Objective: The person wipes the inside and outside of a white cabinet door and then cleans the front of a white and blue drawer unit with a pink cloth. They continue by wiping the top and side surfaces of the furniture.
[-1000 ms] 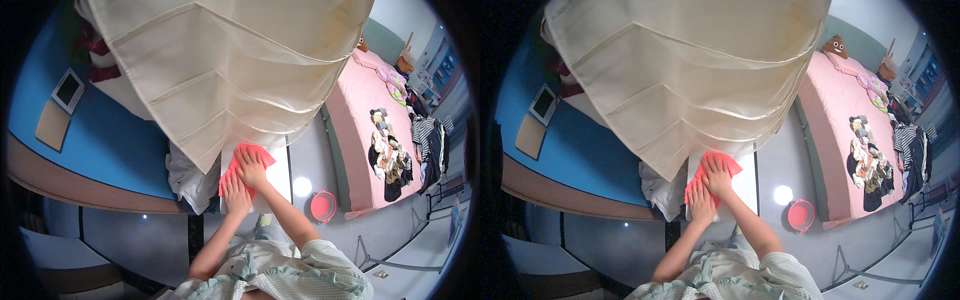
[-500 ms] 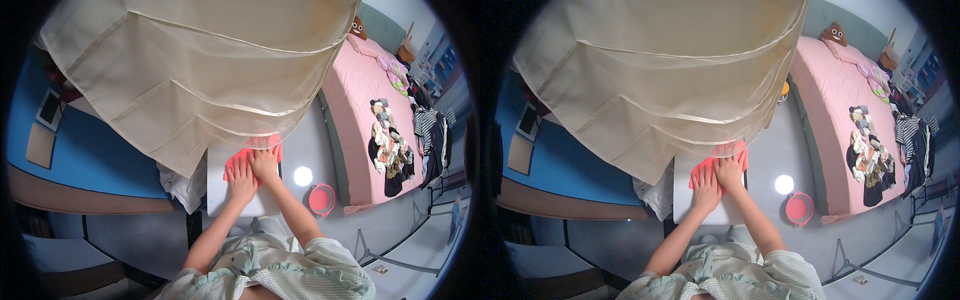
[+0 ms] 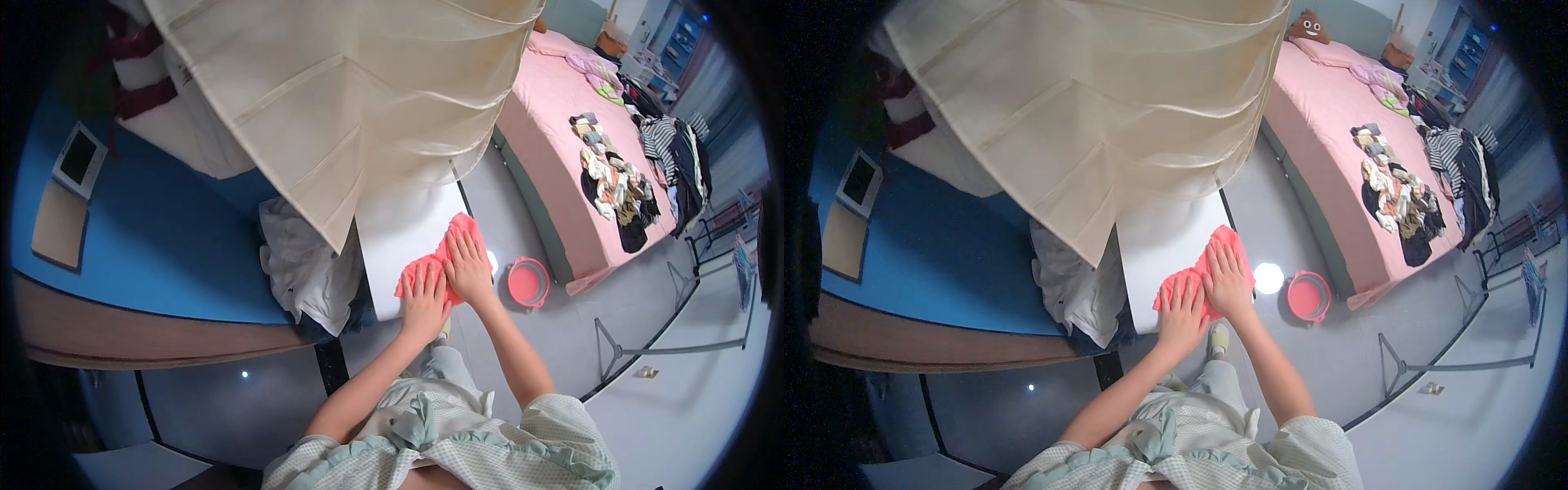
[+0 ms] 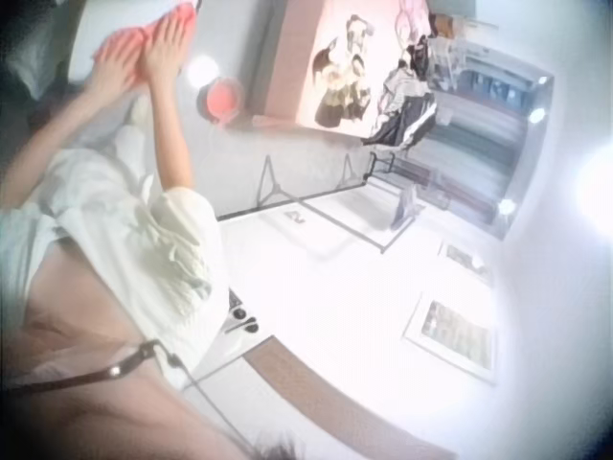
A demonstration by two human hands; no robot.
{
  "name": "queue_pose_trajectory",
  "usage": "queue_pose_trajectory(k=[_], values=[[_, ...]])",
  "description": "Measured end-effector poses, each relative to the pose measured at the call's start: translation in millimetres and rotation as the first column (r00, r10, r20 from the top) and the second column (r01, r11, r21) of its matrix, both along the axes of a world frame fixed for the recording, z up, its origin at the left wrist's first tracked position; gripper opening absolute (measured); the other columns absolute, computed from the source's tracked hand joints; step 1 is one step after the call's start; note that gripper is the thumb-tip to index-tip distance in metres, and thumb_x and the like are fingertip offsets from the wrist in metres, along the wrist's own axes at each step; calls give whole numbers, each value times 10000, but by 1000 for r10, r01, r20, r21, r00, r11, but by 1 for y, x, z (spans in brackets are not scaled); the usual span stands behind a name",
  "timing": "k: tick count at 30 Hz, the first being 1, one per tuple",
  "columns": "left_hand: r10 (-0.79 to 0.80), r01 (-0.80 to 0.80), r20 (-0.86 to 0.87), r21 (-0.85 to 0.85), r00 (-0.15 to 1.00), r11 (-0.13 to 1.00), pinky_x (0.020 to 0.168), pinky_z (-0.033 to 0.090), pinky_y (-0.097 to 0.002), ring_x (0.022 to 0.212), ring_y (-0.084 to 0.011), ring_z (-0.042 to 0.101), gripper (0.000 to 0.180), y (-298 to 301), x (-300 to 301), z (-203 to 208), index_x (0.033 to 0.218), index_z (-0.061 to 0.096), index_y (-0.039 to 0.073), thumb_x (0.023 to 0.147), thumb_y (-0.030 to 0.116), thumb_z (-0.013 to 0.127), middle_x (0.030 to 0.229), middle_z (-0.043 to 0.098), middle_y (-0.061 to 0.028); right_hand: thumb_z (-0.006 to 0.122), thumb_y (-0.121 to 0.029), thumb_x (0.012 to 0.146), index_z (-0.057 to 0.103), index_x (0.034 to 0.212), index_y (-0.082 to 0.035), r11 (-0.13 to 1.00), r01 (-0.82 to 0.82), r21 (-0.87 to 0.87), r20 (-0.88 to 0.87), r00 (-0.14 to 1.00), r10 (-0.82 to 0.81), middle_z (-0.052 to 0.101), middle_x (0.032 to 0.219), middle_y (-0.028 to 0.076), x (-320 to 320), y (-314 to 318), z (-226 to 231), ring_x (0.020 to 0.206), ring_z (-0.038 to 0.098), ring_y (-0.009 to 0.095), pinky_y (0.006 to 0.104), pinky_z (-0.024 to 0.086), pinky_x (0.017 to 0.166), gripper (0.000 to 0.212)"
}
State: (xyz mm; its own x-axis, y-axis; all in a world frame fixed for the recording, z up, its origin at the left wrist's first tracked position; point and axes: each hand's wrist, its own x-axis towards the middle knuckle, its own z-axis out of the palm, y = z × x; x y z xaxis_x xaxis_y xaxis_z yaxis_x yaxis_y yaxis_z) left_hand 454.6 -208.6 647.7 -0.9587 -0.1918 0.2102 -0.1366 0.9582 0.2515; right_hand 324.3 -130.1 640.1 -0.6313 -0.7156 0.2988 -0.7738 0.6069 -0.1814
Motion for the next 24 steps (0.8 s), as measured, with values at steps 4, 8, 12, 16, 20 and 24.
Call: queue_pose_trajectory(k=[4,8,12,16,20,24], values=[[-46,44,-29,-55,999,997,1102,147,-523,1344,-361,233,680,0,35,-5,1363,344,-1,747,166,579,1424,302,-190,431,-269,897,320,1387,-8,999,22,-24,95,995,-20,323,1443,139,43,9,9,1347,268,312,424,193,1108,566],[-85,83,-66,-23,994,996,1111,155,-489,1341,-348,247,684,-7,53,-7,1359,340,-10,726,110,571,1426,300,-184,426,-263,899,316,1385,1,1000,9,-23,77,997,-8,319,1446,136,64,6,11,1352,261,303,415,191,1111,565],[-100,100,-55,-9,993,995,1113,154,-489,1342,-343,245,702,-12,60,-5,1361,330,-17,719,114,582,1432,288,-184,445,-284,892,328,1381,-6,999,-26,-29,63,998,28,342,1429,144,64,5,10,1336,289,304,422,211,1102,574],[-42,44,-17,131,999,990,1114,126,-502,1354,-344,216,714,-4,59,8,1362,312,-38,749,185,604,1446,258,-193,468,-317,877,339,1381,-21,999,-38,-13,34,999,38,357,1418,148,55,-1,9,1332,292,313,432,215,1098,599],[9,-16,54,145,998,989,1109,94,-522,1365,-365,175,743,-2,38,8,1361,294,-65,781,272,613,1455,224,-217,491,-342,852,340,1383,-30,997,-80,-3,42,996,80,353,1420,151,27,-17,4,1334,281,327,438,208,1099,635],[170,-175,56,98,984,980,1105,80,-535,1366,-399,147,737,-3,6,5,1368,274,-74,824,328,567,1455,205,-244,535,-391,807,306,1400,-37,976,-213,-35,69,974,215,313,1439,166,-16,-44,0,1341,261,340,440,190,1107,727]])
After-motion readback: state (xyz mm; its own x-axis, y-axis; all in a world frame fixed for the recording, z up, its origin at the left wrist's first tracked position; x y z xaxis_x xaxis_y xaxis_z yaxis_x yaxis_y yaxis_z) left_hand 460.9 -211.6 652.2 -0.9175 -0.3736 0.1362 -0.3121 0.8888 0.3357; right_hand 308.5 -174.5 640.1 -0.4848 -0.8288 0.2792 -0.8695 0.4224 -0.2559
